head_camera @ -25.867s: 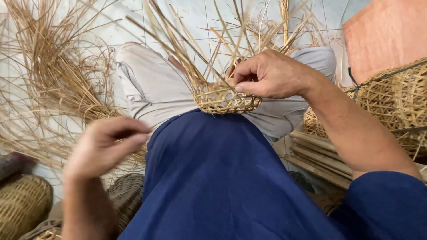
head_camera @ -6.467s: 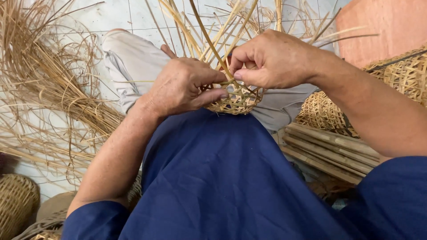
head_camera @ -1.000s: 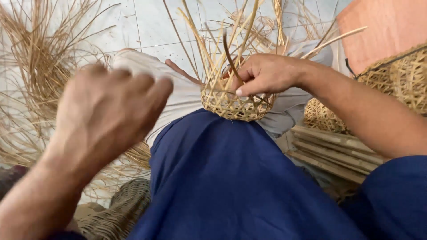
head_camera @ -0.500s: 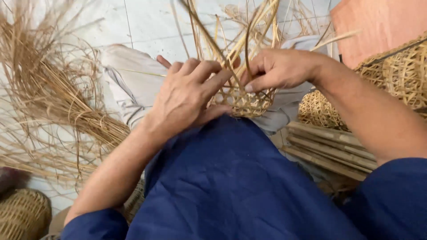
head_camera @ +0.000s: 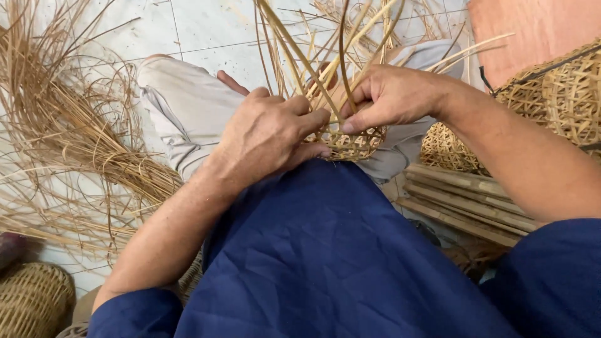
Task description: A person is weaving a small basket using thin strips of bamboo or similar natural fiber.
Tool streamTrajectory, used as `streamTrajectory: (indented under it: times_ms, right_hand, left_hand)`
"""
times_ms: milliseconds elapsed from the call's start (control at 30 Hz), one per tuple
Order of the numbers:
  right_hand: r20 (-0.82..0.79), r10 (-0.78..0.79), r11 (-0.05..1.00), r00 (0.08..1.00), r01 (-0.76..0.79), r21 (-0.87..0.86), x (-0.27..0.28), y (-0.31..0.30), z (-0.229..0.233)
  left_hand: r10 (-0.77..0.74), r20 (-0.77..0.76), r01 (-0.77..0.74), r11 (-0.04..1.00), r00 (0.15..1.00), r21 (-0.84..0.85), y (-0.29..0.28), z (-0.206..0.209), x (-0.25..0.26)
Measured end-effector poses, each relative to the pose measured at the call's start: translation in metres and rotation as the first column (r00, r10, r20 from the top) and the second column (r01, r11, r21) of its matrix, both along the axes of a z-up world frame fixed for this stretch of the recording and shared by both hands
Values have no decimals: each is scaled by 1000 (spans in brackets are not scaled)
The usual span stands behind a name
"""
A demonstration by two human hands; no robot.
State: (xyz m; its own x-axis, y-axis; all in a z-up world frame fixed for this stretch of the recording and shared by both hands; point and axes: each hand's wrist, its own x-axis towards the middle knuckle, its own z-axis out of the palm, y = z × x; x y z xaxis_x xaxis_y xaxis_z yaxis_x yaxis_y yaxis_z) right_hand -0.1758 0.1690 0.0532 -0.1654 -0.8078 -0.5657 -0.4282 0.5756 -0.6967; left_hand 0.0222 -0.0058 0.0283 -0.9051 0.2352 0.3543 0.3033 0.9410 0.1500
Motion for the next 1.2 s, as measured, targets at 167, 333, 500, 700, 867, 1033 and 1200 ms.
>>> streamTrajectory:
  times_ms: [167, 333, 500, 700, 867, 1033, 1200]
  right_hand:
    - [3, -15, 1000, 1000, 15, 3, 3, 4, -2]
    - [-31, 41, 999, 999, -42, -34, 2, 4, -6]
    - [-3, 60, 995, 998, -60, -78, 2, 3, -6]
    - [-20, 12, 999, 1000, -13, -37, 2, 9, 0]
    - [23, 51, 994, 998, -49, -101, 1, 5, 2]
    - [6, 70, 994, 998, -70, -89, 10, -7, 16]
    - [-121, 79, 996, 989, -73, 56, 14, -21, 21]
  left_hand:
    - [-78, 71, 56, 961, 994, 270, 4, 1, 1]
    - [-29, 194, 17, 998, 981, 64, 6, 4, -2]
    - [-108, 224, 78, 987, 969, 140, 1, 7, -4]
    - [-167, 213, 85, 934, 963, 347, -7, -2, -9]
    - [-140, 260, 25, 916, 955, 401, -8, 0, -8]
    - [-42, 274, -59, 936, 961, 348, -14, -1, -9]
    - [-23, -37, 29, 982, 999, 185, -6, 20, -4]
